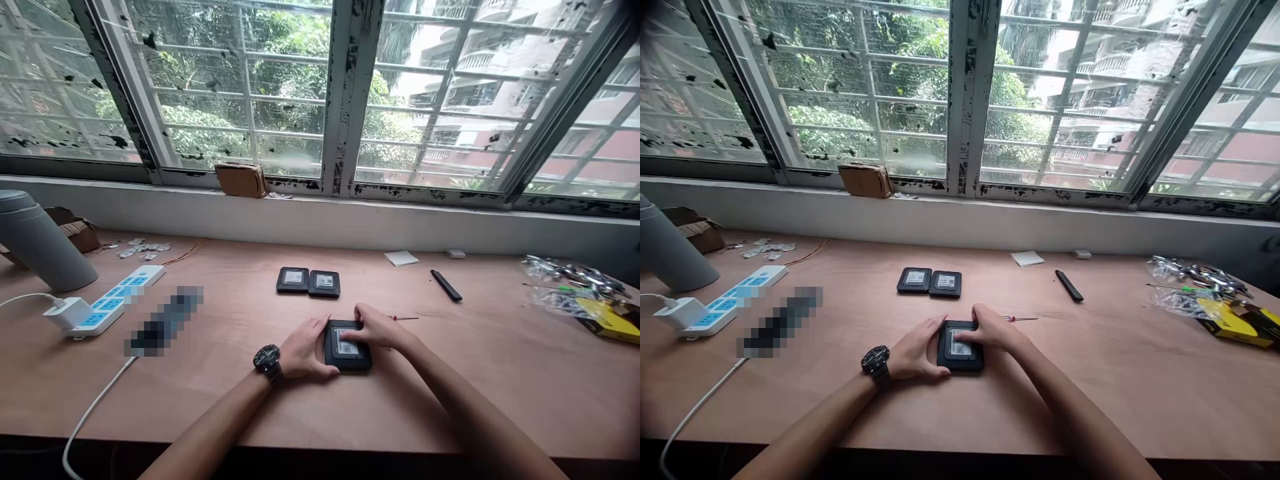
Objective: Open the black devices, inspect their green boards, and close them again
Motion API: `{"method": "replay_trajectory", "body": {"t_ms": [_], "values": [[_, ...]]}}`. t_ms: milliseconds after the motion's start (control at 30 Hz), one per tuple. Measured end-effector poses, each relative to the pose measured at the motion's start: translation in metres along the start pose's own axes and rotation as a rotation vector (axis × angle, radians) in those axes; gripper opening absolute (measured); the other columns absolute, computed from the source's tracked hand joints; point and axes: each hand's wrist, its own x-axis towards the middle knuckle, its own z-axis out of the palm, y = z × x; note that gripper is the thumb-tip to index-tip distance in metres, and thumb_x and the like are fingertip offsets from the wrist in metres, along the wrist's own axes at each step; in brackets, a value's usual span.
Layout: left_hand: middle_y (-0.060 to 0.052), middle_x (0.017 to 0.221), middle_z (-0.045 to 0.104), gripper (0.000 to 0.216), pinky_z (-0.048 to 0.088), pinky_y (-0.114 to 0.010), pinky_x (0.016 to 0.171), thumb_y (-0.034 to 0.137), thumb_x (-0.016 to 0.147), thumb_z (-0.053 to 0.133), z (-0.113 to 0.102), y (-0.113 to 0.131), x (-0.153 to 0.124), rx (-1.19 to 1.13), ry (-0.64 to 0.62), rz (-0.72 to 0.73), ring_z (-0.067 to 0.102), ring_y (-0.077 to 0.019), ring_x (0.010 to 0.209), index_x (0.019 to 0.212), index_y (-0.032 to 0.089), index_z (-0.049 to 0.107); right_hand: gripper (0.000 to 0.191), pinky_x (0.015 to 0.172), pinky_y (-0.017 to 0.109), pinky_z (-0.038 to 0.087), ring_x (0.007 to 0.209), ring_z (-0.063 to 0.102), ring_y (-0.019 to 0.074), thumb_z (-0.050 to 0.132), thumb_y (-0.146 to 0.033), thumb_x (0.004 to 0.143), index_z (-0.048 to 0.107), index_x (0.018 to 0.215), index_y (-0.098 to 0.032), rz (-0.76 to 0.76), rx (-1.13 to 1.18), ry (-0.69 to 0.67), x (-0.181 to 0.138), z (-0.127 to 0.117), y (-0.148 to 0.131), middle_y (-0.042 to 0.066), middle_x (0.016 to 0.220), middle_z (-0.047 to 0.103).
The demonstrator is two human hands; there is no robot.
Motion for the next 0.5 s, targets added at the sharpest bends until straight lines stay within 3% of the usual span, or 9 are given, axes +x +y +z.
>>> {"method": "replay_trajectory", "body": {"t_ms": [233,500], "values": [[-0.019,0.154,0.042,0.124,0.035,-0.051,0.120,0.052,0.060,0.089,0.006,-0.007,-0.001,0.005,0.012,0.000,0.042,-0.0378,0.142,0.159,0.015,0.024,0.064,0.073,0.033,0.045,0.080,0.062,0.0226,0.054,-0.084,0.080,0.056,0.087,-0.021,-0.090,-0.157,0.114,0.012,0.021,-0.003,0.008,0.097,0.061],[-0.019,0.158,0.038,0.127,0.034,-0.053,0.120,0.050,0.062,0.088,0.006,-0.008,-0.001,-0.044,0.007,-0.006,0.039,-0.0406,0.143,0.161,0.019,0.015,0.062,0.065,0.031,0.044,0.071,0.059,0.0182,0.057,-0.082,0.079,0.054,0.070,-0.021,-0.087,-0.011,0.079,0.015,0.017,-0.002,0.006,0.090,0.060]]}}
